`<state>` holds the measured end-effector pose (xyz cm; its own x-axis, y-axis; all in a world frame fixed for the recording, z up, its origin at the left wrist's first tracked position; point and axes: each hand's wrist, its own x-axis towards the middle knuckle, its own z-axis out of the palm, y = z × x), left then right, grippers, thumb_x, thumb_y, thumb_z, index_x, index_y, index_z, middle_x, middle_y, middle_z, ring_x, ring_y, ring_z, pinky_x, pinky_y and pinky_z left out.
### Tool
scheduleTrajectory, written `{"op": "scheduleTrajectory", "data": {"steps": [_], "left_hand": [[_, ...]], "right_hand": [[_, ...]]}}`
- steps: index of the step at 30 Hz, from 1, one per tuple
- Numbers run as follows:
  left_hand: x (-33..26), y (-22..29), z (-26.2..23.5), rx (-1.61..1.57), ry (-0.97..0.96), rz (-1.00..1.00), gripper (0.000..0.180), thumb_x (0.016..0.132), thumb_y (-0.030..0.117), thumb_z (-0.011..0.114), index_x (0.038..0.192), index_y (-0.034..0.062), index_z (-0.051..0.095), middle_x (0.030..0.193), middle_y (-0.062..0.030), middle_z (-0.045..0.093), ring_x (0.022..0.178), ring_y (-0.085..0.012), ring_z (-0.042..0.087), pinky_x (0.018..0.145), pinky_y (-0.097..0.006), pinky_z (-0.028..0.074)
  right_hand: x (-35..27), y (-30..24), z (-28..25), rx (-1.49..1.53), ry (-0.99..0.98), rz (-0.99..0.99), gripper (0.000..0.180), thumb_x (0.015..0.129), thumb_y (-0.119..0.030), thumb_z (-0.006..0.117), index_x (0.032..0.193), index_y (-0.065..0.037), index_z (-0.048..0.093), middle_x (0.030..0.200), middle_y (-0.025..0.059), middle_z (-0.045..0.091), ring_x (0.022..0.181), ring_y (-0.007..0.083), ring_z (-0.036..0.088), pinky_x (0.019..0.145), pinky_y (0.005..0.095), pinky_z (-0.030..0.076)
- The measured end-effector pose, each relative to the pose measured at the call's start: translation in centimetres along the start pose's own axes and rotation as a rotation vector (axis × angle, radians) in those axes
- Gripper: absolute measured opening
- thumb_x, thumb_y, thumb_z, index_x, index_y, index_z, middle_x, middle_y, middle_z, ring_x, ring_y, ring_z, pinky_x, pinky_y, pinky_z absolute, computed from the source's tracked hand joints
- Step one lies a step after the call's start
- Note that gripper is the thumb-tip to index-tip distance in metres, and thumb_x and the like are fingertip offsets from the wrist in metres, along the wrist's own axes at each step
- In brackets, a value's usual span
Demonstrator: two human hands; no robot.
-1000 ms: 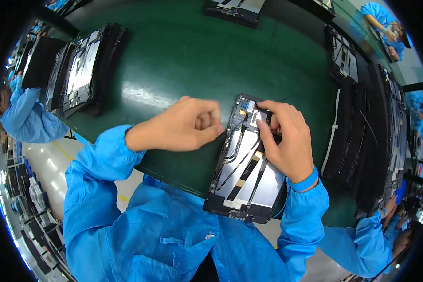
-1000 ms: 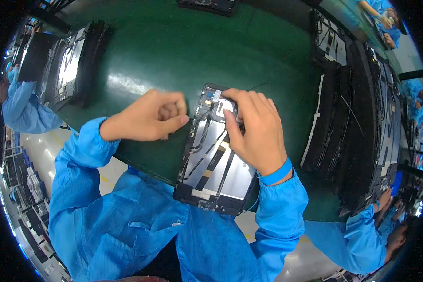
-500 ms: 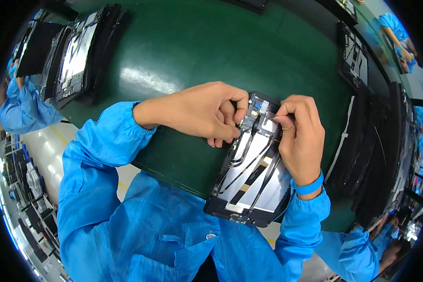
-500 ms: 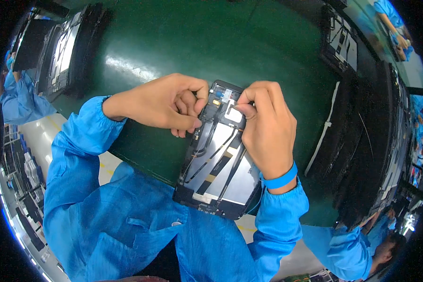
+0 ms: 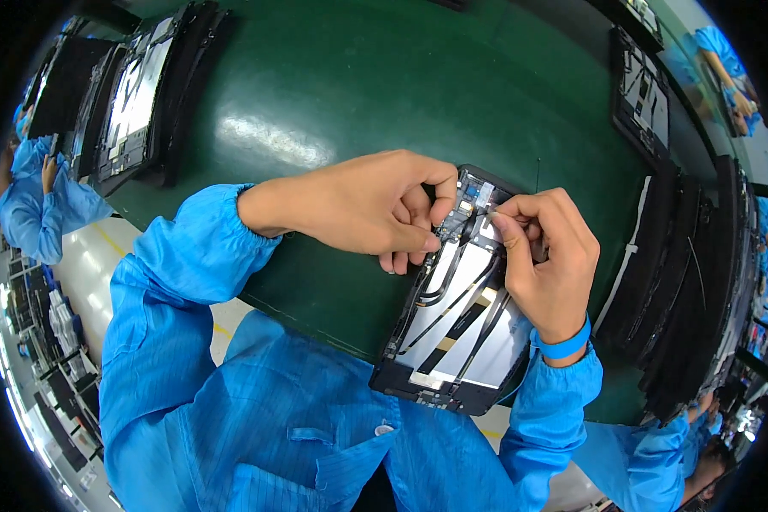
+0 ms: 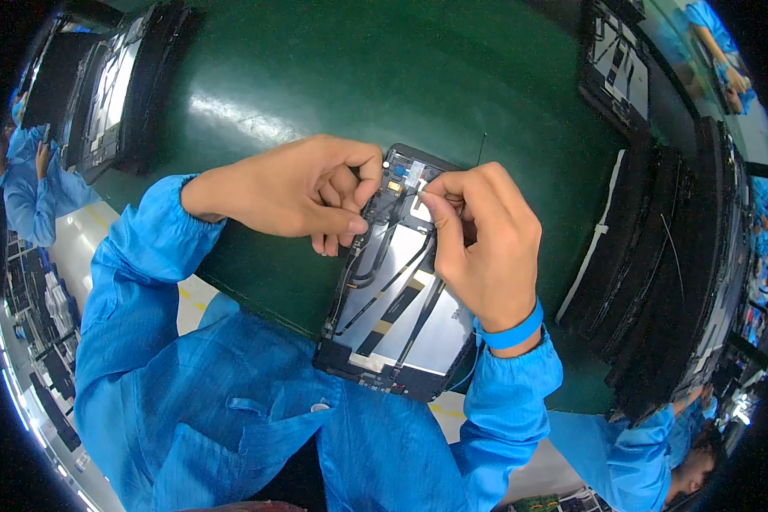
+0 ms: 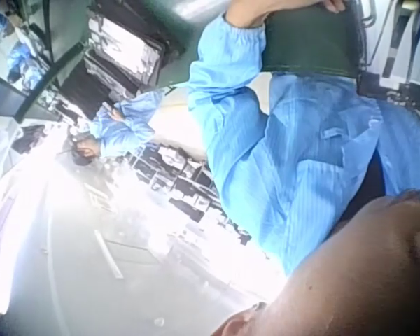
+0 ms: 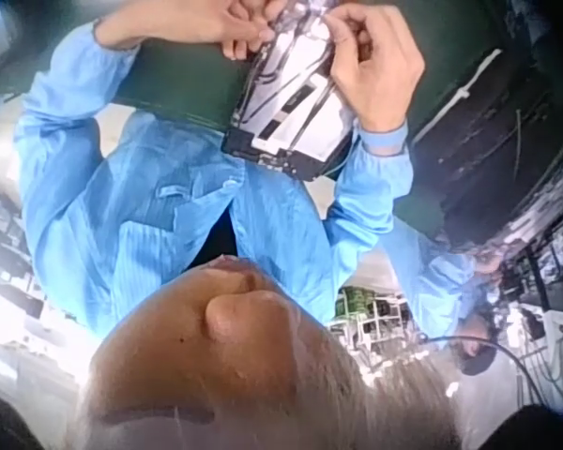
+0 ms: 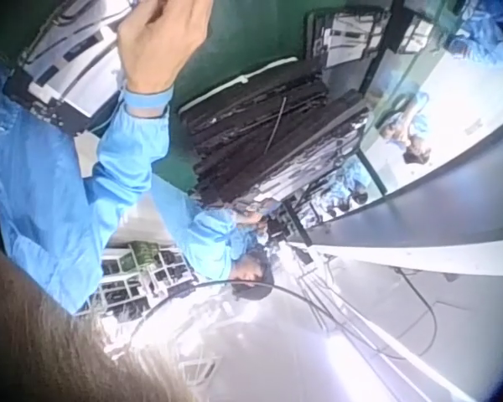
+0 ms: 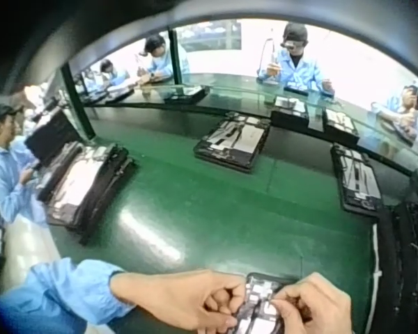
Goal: The person assembles tablet devices by connecting ribbon cables and securing internal components onto the chassis by hand, then placing each tablet onto the upper conveyor rack and picking up the next unit.
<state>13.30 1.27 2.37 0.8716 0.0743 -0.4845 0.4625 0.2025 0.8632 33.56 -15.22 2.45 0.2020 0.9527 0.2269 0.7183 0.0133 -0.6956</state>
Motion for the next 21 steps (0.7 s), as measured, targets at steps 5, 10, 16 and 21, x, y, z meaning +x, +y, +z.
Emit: {"op": "scheduleTrajectory", "data": {"steps": [5, 10, 16, 21], "left_hand": [[-0.2, 0.2, 0.2, 0.003, 0.002, 0.01, 0.024, 0.104, -0.002, 0.072, 0.105, 0.0026, 0.049, 0.084, -0.0125, 0.074, 0.074, -0.0161, 0.077, 0.061, -0.028, 0.061], [0.0, 0.1, 0.5, 0.008, 0.035, 0.036, 0.024, 0.103, -0.003, 0.072, 0.104, 0.0032, 0.049, 0.079, -0.0104, 0.073, 0.07, -0.0154, 0.076, 0.059, -0.028, 0.06], [0.1, 0.3, 1.1, 0.022, 0.086, -0.013, 0.022, 0.103, -0.003, 0.068, 0.101, 0.0045, 0.048, 0.077, -0.0086, 0.07, 0.069, -0.0149, 0.076, 0.058, -0.028, 0.059], [0.0, -0.7, 1.8, 0.066, 0.137, 0.072, 0.021, 0.104, -0.002, 0.067, 0.103, 0.0044, 0.048, 0.079, -0.0076, 0.07, 0.069, -0.0134, 0.073, 0.058, -0.028, 0.057]], "right_hand": [[0.0, 0.1, 0.0, 0.004, 0.012, -0.001, 0.011, 0.089, 0.006, 0.083, 0.095, 0.0, 0.075, 0.086, 0.0104, 0.067, 0.069, 0.0201, 0.064, 0.061, 0.0323, 0.05], [-0.1, 0.4, -0.1, 0.018, 0.035, -0.04, 0.012, 0.087, 0.005, 0.083, 0.095, 0.0, 0.076, 0.084, 0.0101, 0.068, 0.067, 0.0195, 0.062, 0.062, 0.031, 0.049], [-1.1, 0.7, -0.2, 0.253, 0.017, 0.141, 0.019, 0.088, 0.007, 0.079, 0.103, -0.001, 0.071, 0.079, 0.0052, 0.066, 0.068, 0.0091, 0.057, 0.063, 0.027, 0.044], [-1.2, 0.3, -1.6, 0.311, -0.151, 0.187, 0.028, 0.09, 0.009, 0.074, 0.111, -0.003, 0.059, 0.08, 0.0001, 0.063, 0.073, 0.004, 0.053, 0.067, 0.0234, 0.041]]}}
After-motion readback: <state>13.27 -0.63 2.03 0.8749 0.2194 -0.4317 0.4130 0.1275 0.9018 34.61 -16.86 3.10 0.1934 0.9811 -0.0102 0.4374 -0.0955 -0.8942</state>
